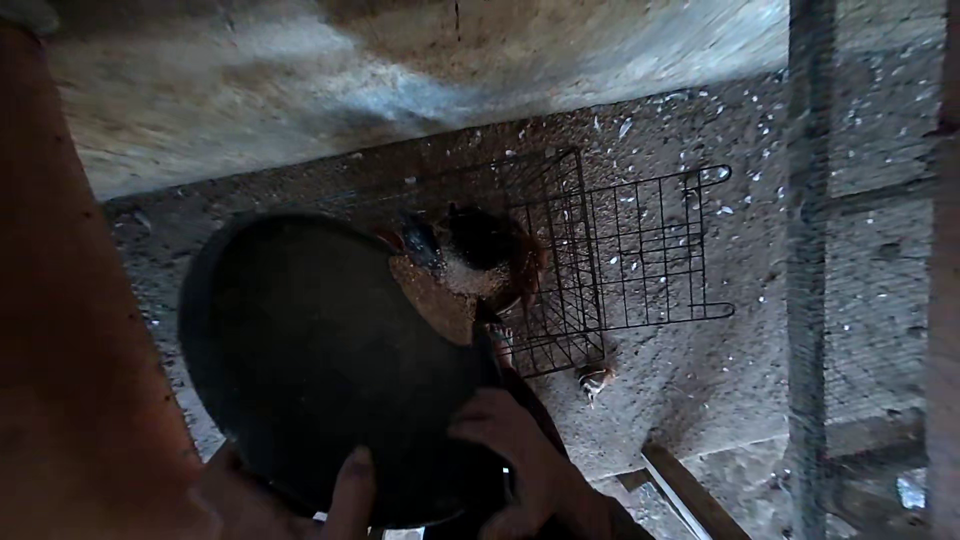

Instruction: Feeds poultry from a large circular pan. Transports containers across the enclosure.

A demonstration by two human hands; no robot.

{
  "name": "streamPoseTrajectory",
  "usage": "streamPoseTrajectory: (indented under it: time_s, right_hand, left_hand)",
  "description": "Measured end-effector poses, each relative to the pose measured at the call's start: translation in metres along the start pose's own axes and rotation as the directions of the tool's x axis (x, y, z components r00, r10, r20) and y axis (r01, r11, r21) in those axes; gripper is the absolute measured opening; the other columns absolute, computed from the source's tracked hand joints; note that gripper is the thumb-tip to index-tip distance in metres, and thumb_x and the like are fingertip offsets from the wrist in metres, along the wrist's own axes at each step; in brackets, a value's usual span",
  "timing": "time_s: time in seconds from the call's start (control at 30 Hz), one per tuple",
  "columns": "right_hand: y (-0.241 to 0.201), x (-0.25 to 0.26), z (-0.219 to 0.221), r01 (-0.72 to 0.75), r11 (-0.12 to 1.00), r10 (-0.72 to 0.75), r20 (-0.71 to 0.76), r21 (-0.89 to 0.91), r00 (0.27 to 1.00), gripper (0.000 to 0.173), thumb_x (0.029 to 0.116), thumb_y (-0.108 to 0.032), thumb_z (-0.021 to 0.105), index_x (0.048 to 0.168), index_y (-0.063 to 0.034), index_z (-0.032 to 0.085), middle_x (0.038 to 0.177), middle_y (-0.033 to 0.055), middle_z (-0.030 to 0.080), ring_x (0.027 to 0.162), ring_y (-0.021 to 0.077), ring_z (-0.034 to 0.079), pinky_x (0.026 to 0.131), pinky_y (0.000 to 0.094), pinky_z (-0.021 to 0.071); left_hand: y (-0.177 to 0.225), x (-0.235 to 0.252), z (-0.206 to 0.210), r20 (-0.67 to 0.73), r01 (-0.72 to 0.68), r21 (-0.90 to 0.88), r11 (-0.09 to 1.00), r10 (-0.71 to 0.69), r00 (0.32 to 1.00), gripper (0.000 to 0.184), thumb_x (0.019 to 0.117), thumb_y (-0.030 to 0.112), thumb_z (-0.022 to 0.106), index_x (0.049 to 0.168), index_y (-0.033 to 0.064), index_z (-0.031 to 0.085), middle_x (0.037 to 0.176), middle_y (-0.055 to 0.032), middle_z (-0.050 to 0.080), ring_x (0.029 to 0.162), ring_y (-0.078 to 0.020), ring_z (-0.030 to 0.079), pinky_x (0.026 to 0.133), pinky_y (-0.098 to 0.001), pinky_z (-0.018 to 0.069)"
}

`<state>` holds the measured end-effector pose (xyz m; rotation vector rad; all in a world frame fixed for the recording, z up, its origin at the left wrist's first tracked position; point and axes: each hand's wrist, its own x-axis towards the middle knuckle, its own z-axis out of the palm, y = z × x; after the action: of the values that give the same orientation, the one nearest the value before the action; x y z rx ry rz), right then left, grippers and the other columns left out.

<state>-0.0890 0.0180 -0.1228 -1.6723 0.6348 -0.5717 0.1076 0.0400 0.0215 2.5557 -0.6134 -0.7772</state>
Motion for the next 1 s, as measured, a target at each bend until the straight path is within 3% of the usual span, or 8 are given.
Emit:
streamPoseTrajectory:
  time_s: [0.13, 0.2, 0.27, 0.33, 0.43, 0.67, 0.87, 1.0]
  right_hand:
    - [-0.017, -0.009, 0.021, 0.002, 0.986, -0.010, -0.047, -0.167, 0.999, 0.054, 0.0864, -0.051, 0.076, 0.118, -0.0080, 0.072, 0.110, 0.0130, 0.073, 0.106, 0.0276, 0.068, 0.096, 0.0437, 0.0546]
    - [-0.014, -0.009, 0.028, 0.038, 0.973, -0.068, -0.125, -0.226, 0.990, 0.033, 0.0862, -0.033, 0.074, 0.107, -0.0070, 0.074, 0.094, 0.0111, 0.073, 0.090, 0.0254, 0.070, 0.082, 0.0386, 0.0582]
    - [-0.012, -0.009, 0.026, 0.055, 0.965, -0.113, -0.214, -0.258, 0.970, 0.020, 0.0910, -0.026, 0.068, 0.092, -0.0069, 0.071, 0.080, 0.0095, 0.068, 0.077, 0.0227, 0.067, 0.072, 0.0329, 0.0568]
    - [-0.017, -0.004, 0.014, 0.003, 0.964, -0.078, -0.276, -0.265, 0.958, 0.015, 0.0891, -0.020, 0.068, 0.085, -0.0053, 0.069, 0.076, 0.0114, 0.067, 0.074, 0.0230, 0.066, 0.070, 0.0321, 0.0566]
    - [-0.019, 0.011, -0.002, -0.096, 0.954, -0.015, -0.367, -0.285, 0.930, 0.018, 0.0910, -0.019, 0.068, 0.083, -0.0034, 0.066, 0.075, 0.0121, 0.064, 0.070, 0.0196, 0.064, 0.066, 0.0273, 0.0554]
    - [-0.010, 0.039, -0.023, -0.119, 0.966, 0.017, -0.401, -0.231, 0.916, 0.022, 0.0937, -0.018, 0.064, 0.083, 0.0005, 0.066, 0.072, 0.0115, 0.067, 0.066, 0.0123, 0.065, 0.063, 0.0220, 0.0537]
    - [-0.023, 0.040, -0.015, -0.144, 0.962, 0.033, -0.428, -0.230, 0.903, 0.018, 0.0914, -0.016, 0.067, 0.083, 0.0003, 0.064, 0.073, 0.0117, 0.066, 0.067, 0.0139, 0.065, 0.063, 0.0223, 0.0543]
    - [-0.035, 0.039, -0.013, -0.173, 0.952, 0.053, -0.418, -0.253, 0.907, 0.014, 0.0841, -0.012, 0.072, 0.081, 0.0010, 0.068, 0.074, 0.0131, 0.069, 0.066, 0.0178, 0.067, 0.061, 0.0277, 0.0563]
  left_hand:
    - [0.008, 0.000, 0.004, 0.003, -0.032, -0.010, 0.999, 0.032, 0.999, 0.093, 0.0802, 0.025, 0.071, 0.149, -0.0137, 0.021, 0.128, -0.0260, 0.055, 0.108, -0.0024, 0.060, 0.087, -0.0211, 0.0535]
    - [0.010, 0.002, 0.004, 0.013, -0.049, -0.033, 0.998, 0.050, 0.999, 0.092, 0.0829, 0.028, 0.071, 0.148, -0.0136, 0.021, 0.127, -0.0248, 0.055, 0.105, -0.0013, 0.061, 0.085, -0.0208, 0.0539]
    - [0.012, 0.003, 0.002, 0.059, -0.071, -0.077, 0.994, 0.076, 0.995, 0.089, 0.0911, 0.038, 0.067, 0.149, -0.0126, 0.020, 0.127, -0.0191, 0.054, 0.095, 0.0034, 0.061, 0.076, -0.0181, 0.0554]
    - [0.015, 0.004, 0.002, 0.115, -0.084, -0.146, 0.986, 0.101, 0.988, 0.084, 0.0971, 0.040, 0.057, 0.152, -0.0098, 0.018, 0.123, -0.0142, 0.054, 0.081, 0.0003, 0.063, 0.063, -0.0221, 0.0580]
    - [0.016, 0.009, 0.003, 0.153, -0.107, -0.198, 0.974, 0.139, 0.978, 0.080, 0.1014, 0.039, 0.048, 0.157, -0.0045, 0.012, 0.125, -0.0109, 0.056, 0.079, -0.0065, 0.066, 0.059, -0.0282, 0.0598]
    - [0.010, 0.011, 0.004, 0.118, -0.137, -0.204, 0.969, 0.163, 0.980, 0.078, 0.1038, 0.035, 0.046, 0.157, -0.0063, 0.006, 0.124, -0.0131, 0.056, 0.082, -0.0071, 0.066, 0.063, -0.0279, 0.0596]
    - [0.004, 0.012, 0.002, 0.110, -0.050, -0.268, 0.962, 0.082, 0.991, 0.072, 0.1061, 0.035, 0.036, 0.158, -0.0035, 0.004, 0.121, -0.0079, 0.055, 0.086, -0.0094, 0.068, 0.066, -0.0302, 0.0605]
    - [0.005, 0.013, 0.000, 0.136, 0.021, -0.295, 0.955, 0.020, 0.991, 0.073, 0.1055, 0.034, 0.035, 0.158, -0.0020, -0.001, 0.121, -0.0081, 0.056, 0.088, -0.0117, 0.069, 0.068, -0.0320, 0.0608]
